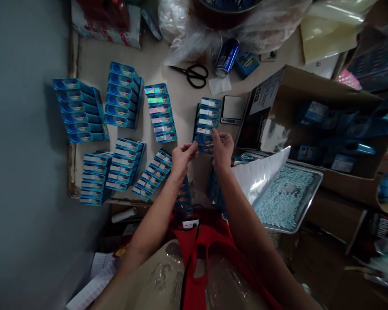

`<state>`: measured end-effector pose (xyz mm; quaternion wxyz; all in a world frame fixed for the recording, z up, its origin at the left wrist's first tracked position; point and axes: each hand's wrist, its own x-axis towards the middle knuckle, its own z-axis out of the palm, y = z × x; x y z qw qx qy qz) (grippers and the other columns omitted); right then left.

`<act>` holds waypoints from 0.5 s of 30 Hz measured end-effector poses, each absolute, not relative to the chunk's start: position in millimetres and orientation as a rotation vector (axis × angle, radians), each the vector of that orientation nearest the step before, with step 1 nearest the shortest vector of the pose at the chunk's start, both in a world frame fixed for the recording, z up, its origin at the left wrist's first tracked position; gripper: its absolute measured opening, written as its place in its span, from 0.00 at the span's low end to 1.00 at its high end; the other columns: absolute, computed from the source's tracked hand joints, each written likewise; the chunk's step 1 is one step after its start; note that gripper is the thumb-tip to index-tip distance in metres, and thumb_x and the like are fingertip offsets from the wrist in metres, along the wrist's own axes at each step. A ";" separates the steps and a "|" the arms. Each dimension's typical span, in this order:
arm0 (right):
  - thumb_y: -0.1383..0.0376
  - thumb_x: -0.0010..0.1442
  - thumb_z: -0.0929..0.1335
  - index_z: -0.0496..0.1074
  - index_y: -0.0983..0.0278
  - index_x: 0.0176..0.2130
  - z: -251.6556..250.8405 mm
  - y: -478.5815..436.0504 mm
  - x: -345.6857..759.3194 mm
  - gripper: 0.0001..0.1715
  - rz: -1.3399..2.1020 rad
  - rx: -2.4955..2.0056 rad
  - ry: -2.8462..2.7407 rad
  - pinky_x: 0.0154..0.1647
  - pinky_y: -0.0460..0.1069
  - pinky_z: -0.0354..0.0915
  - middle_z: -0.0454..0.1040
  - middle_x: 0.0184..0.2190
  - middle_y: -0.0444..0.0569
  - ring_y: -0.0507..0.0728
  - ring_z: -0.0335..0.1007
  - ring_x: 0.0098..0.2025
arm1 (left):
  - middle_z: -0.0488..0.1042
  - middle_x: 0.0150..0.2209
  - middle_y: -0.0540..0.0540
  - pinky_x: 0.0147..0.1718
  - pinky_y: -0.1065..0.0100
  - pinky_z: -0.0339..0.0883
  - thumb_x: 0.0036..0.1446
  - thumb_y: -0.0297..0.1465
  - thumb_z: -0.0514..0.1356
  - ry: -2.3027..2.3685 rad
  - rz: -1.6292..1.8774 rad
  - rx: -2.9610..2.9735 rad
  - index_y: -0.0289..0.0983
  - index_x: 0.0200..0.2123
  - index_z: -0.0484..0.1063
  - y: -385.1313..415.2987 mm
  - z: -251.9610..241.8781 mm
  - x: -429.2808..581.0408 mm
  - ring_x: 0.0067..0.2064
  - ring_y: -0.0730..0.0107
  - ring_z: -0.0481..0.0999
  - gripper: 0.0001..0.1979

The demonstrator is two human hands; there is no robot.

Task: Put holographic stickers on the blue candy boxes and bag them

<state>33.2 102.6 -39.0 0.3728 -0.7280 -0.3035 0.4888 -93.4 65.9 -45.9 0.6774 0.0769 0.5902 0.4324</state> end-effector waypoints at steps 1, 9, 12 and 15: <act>0.48 0.55 0.73 0.61 0.57 0.40 -36.3 99.4 32.8 0.24 1.209 -1.849 -0.762 0.30 0.47 0.64 0.68 0.27 0.37 0.51 0.67 0.28 | 0.78 0.29 0.49 0.33 0.70 0.72 0.41 0.46 0.77 1.342 0.984 0.191 0.36 0.32 0.76 68.3 -47.3 -95.2 0.28 0.75 0.75 0.23; 0.65 0.48 0.74 0.62 0.58 0.37 -50.1 92.3 29.5 0.20 1.064 -1.954 -0.744 0.37 0.47 0.67 0.70 0.27 0.36 0.52 0.70 0.31 | 0.72 0.23 0.54 0.27 0.72 0.69 0.52 0.34 0.71 1.596 0.965 0.444 0.38 0.27 0.72 88.4 -68.3 -97.8 0.24 0.74 0.74 0.11; 0.66 0.51 0.72 0.61 0.58 0.37 -55.4 96.8 26.9 0.17 1.024 -2.000 -0.803 0.39 0.48 0.67 0.71 0.29 0.38 0.53 0.71 0.33 | 0.72 0.24 0.54 0.26 0.71 0.70 0.53 0.35 0.70 1.614 0.960 0.411 0.39 0.28 0.72 88.2 -73.6 -93.2 0.23 0.74 0.74 0.11; 0.67 0.51 0.72 0.61 0.57 0.36 -55.7 100.5 25.4 0.16 0.980 -2.055 -0.831 0.40 0.49 0.67 0.71 0.29 0.38 0.54 0.71 0.33 | 0.72 0.25 0.54 0.25 0.71 0.69 0.54 0.37 0.70 1.621 0.969 0.406 0.39 0.28 0.72 86.7 -78.3 -89.6 0.23 0.74 0.74 0.12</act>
